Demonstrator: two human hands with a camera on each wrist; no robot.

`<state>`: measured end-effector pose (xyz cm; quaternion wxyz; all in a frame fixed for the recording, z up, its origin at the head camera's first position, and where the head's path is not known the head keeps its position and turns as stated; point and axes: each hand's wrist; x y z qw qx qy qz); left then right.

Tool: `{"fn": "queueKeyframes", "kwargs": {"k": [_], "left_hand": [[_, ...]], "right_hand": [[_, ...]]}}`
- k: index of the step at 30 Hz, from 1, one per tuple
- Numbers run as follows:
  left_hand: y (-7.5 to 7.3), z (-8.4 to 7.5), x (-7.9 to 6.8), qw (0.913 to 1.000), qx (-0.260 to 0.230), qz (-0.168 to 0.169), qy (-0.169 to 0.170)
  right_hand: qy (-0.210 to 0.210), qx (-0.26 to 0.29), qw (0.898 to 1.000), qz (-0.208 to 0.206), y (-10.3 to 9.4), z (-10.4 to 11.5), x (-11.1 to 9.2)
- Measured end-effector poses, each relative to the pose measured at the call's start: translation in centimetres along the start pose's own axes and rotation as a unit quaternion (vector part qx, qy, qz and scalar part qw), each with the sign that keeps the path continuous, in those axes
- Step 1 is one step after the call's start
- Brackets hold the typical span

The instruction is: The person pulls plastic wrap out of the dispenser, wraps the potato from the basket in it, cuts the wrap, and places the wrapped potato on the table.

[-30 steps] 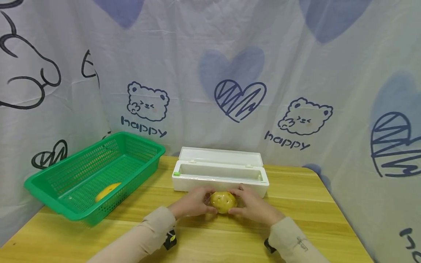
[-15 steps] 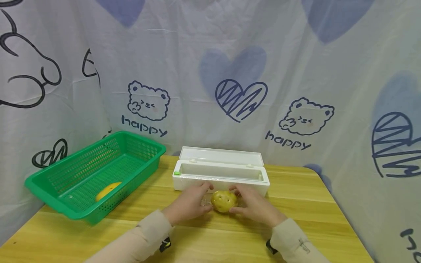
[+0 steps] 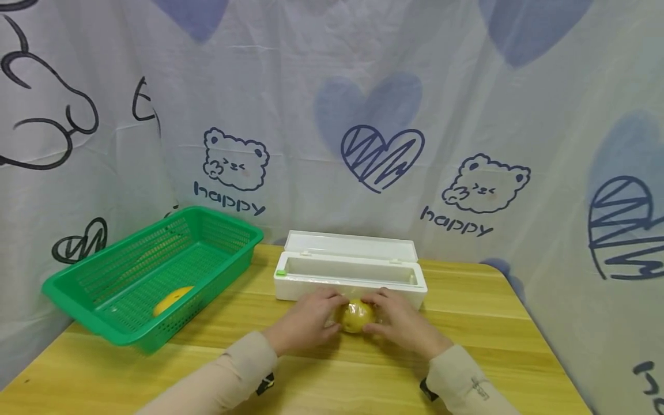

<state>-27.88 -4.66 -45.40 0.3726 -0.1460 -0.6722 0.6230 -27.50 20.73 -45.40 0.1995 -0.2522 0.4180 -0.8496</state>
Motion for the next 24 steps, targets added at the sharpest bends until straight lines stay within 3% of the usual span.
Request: {"fn": "queueKeyframes", "kwargs": {"k": [24], "left_hand": [[-0.1,0.55,0.5,0.9984,-0.049,0.028,0.001]], "right_hand": [[0.037,0.014,0.999,0.025,-0.48,0.34,0.16]]}}
Point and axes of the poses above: each hand's wrist, its own x-axis towards the middle knuckle, its own y-axis out of the palm, z = x × y, and after that the axes turned 14 degrees about x, right-handed
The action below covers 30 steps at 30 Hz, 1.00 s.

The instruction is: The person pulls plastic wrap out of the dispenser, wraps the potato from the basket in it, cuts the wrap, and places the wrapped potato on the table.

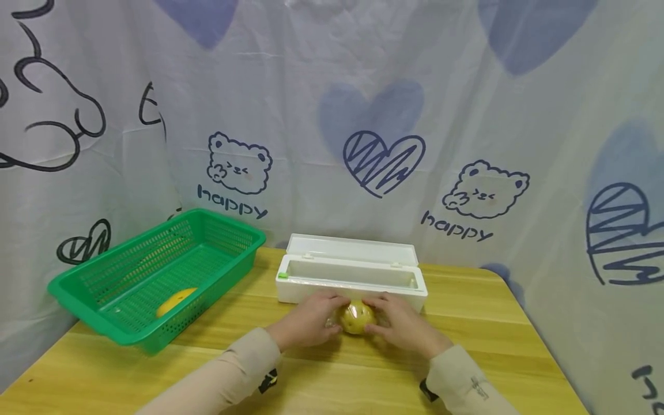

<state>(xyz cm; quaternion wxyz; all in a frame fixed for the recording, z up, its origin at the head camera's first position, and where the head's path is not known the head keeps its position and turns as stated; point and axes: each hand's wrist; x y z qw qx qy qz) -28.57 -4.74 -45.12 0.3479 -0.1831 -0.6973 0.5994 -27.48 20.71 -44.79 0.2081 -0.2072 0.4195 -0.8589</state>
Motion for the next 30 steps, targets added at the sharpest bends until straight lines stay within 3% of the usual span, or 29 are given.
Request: {"fn": "queueKeyframes", "kwargs": {"k": [7,18,24,30], "left_hand": [[0.2,0.1,-0.3,0.999,-0.041,-0.014,-0.011],[-0.3,0.0,-0.8,0.9979,-0.057,-0.018,-0.027],[-0.4,0.5,-1.3,0.9967,-0.067,-0.037,-0.027],[-1.2,1.5,-2.1,0.9927,-0.087,-0.064,-0.053]], "right_hand": [[-0.004,0.007,1.0,-0.015,-0.1,0.0,-0.4],[-0.024,-0.036,0.999,-0.03,-0.4,0.7,-0.5],[-0.036,-0.035,0.998,-0.033,-0.4,0.9,-0.4],[-0.029,-0.022,0.999,-0.03,-0.6,1.4,-0.1]]}}
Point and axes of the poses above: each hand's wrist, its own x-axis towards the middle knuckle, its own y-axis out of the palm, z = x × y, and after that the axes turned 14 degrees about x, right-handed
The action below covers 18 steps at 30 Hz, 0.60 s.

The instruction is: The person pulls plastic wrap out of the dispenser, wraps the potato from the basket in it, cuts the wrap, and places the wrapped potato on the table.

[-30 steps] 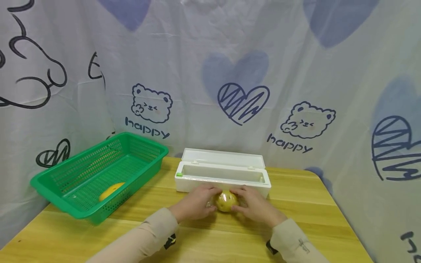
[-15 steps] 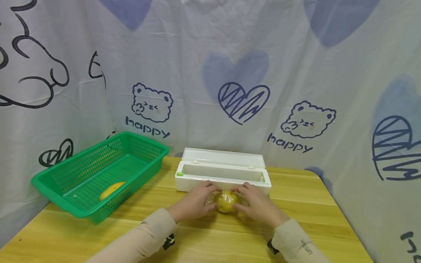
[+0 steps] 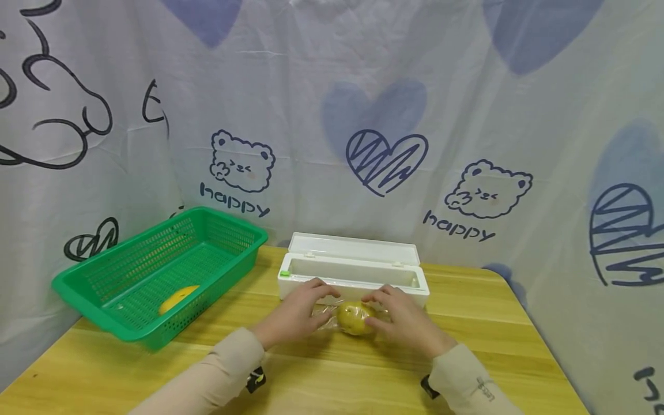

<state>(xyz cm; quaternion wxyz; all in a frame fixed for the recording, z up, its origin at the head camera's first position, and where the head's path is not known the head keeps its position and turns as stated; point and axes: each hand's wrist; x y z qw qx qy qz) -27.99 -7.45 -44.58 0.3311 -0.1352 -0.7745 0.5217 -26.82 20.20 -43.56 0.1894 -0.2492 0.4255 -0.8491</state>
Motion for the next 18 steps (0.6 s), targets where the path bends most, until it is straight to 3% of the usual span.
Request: {"fn": "queueKeyframes", "kwargs": {"k": [6,11,14,18], "left_hand": [[-1.5,1.8,-0.5,0.9961,-0.002,-0.066,-0.057],[-2.2,4.2,-0.8,0.9836,-0.007,-0.114,-0.14],[-2.4,5.5,-1.2,0.975,-0.016,-0.102,-0.196],[-2.3,6.8,-1.6,0.9686,-0.043,-0.063,-0.236]], "right_hand": [[0.002,0.01,1.0,0.009,-0.3,1.0,1.0],[0.005,0.029,0.999,0.019,-0.6,1.9,2.3],[0.01,0.042,0.999,0.024,-0.8,2.5,3.3],[0.016,0.06,0.998,0.032,-0.7,3.4,4.9]]}}
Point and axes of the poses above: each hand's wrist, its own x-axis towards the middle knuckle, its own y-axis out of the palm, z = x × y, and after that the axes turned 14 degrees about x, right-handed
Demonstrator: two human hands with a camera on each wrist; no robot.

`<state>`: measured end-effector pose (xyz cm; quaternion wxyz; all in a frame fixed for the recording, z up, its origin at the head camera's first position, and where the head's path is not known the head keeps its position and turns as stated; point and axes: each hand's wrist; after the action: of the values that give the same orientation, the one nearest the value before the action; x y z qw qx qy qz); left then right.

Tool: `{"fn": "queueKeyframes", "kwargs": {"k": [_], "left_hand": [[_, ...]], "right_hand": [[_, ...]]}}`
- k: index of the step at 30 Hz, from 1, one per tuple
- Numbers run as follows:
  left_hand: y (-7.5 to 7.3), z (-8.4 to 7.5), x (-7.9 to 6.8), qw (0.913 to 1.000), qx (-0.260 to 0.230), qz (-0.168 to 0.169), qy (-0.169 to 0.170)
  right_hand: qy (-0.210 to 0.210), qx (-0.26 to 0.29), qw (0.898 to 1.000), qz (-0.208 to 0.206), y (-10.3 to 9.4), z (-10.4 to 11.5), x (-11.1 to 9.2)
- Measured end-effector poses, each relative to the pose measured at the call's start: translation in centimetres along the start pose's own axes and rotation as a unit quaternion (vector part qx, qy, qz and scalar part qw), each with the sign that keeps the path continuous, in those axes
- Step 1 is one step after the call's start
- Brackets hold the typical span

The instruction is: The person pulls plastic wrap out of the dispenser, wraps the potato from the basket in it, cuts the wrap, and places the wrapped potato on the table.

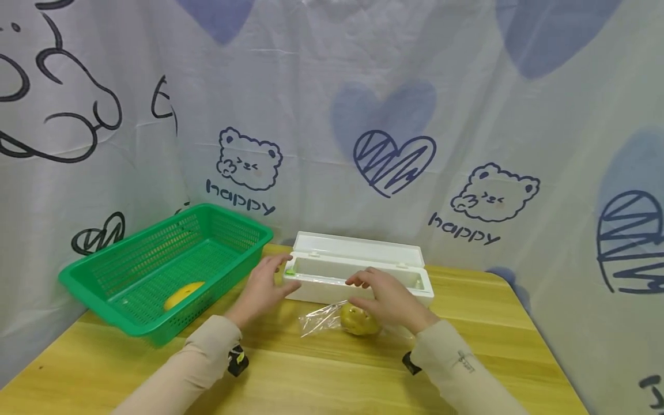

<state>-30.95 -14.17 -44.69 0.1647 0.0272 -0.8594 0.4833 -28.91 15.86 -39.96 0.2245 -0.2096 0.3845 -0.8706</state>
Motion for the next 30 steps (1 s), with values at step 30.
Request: {"fn": "queueKeyframes", "kwargs": {"k": [30], "left_hand": [[1.6,2.2,1.4,0.9978,-0.05,0.042,0.005]], "right_hand": [[0.023,0.034,0.999,0.027,4.8,3.9,10.9]]}}
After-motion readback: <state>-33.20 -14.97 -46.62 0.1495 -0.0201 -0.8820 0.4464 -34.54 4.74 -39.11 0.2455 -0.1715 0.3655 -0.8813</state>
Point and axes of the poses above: each hand's wrist, its own x-axis towards the middle knuckle, its own y-axis out of the palm, z = x × y, and after that the axes turned 14 degrees about x, right-handed
